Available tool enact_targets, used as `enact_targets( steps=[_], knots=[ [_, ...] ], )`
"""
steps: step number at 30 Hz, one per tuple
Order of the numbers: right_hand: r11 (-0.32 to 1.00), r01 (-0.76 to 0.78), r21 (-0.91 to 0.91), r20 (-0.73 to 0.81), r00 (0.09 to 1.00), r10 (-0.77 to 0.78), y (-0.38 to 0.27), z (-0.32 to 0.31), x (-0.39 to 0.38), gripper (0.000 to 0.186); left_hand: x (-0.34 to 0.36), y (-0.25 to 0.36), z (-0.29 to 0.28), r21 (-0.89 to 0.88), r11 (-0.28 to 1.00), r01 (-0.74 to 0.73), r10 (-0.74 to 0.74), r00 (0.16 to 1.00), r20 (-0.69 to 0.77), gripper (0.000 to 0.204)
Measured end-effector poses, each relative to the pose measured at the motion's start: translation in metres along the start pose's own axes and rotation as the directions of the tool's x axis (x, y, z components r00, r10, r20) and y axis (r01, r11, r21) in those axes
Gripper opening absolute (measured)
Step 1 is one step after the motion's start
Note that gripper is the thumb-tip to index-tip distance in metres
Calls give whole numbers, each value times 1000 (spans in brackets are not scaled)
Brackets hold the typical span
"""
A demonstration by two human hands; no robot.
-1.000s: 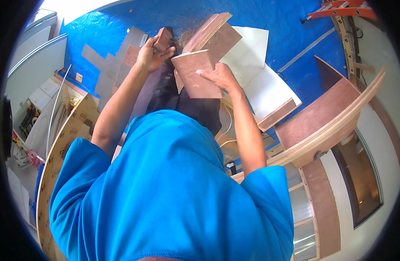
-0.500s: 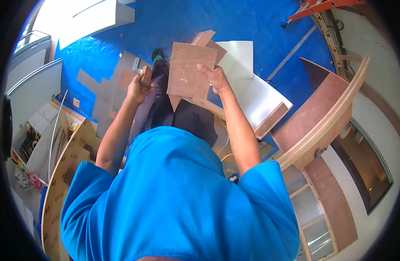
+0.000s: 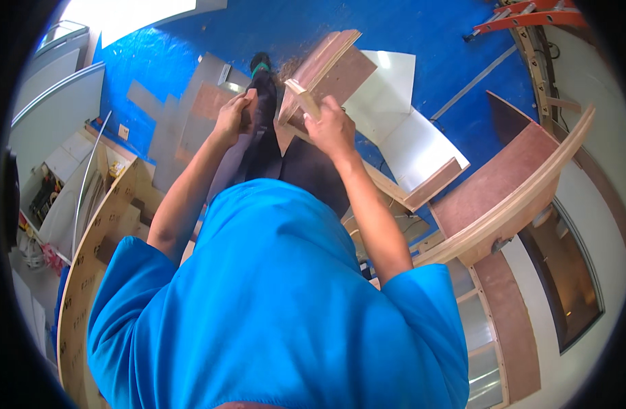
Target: The person aligns a wood panel against a cabinet frame, adjusts its position by hand, then stands to handle wood pieces before returning to work on the cabinet.
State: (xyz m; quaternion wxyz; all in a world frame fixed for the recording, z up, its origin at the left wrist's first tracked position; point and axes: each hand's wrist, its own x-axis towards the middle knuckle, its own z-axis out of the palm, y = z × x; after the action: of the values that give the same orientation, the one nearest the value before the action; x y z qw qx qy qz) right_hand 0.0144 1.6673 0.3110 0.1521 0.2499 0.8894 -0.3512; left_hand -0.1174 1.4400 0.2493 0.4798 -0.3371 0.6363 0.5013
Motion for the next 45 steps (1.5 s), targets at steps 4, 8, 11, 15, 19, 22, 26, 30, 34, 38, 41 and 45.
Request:
enact_targets(
  steps=[4, 8, 11, 15, 19, 22, 26, 30, 34, 38, 41, 45],
  knots=[
    [993, 40, -111, 15, 999, -39, -9, 50, -21, 52, -26, 6, 13, 257, 960, -109, 82, 990, 113, 33],
    [986, 72, -148, 26, 997, -68, -9, 68, -32, 64, -55, 11, 26, 399, 908, -130, 70, 984, 161, 40],
    [999, 51, -13, 19, 999, -51, -5, 78, -35, 72, -68, 14, 29, 519, 839, -166, 83, 980, 179, 55],
    [1000, 12, 1, 96, 995, -12, 2, 84, -42, 74, -90, 40, 33, 580, 792, -191, 78, 974, 213, 54],
    [1000, 17, -23, 69, 998, -15, 1, 89, -41, 72, -79, 38, 34, 661, 718, -217, 46, 963, 267, 54],
    [998, 18, -59, 85, 996, -13, 4, 95, -41, 70, -72, 38, 41, 753, 590, -293, 101, 951, 291, 52],
    [999, -7, -46, 85, 996, 10, 2, 96, -40, 68, -37, 35, 55, 820, 430, -379, 168, 926, 339, 48],
    [996, -19, -83, 98, 995, 27, -2, 96, -47, 70, 52, 7, 74, 757, 533, -377, 187, 925, 330, 35],
    [1000, -21, 9, 103, 994, 20, 2, 94, -50, 73, 38, 5, 64, 716, 570, -402, 194, 913, 358, 35],
    [999, -36, -1, 71, 997, 36, 12, 108, -43, 74, -61, 46, 59, 798, 558, -227, 16, 965, 263, 42],
    [1000, -11, 24, 71, 997, 9, 2, 95, -40, 75, 4, 17, 67, 779, 495, -386, 232, 922, 310, 41],
    [1000, 3, 24, 130, 992, -6, 6, 88, -44, 72, 122, -27, 50, 736, 272, -620, 323, 779, 536, 34]
  ],
)
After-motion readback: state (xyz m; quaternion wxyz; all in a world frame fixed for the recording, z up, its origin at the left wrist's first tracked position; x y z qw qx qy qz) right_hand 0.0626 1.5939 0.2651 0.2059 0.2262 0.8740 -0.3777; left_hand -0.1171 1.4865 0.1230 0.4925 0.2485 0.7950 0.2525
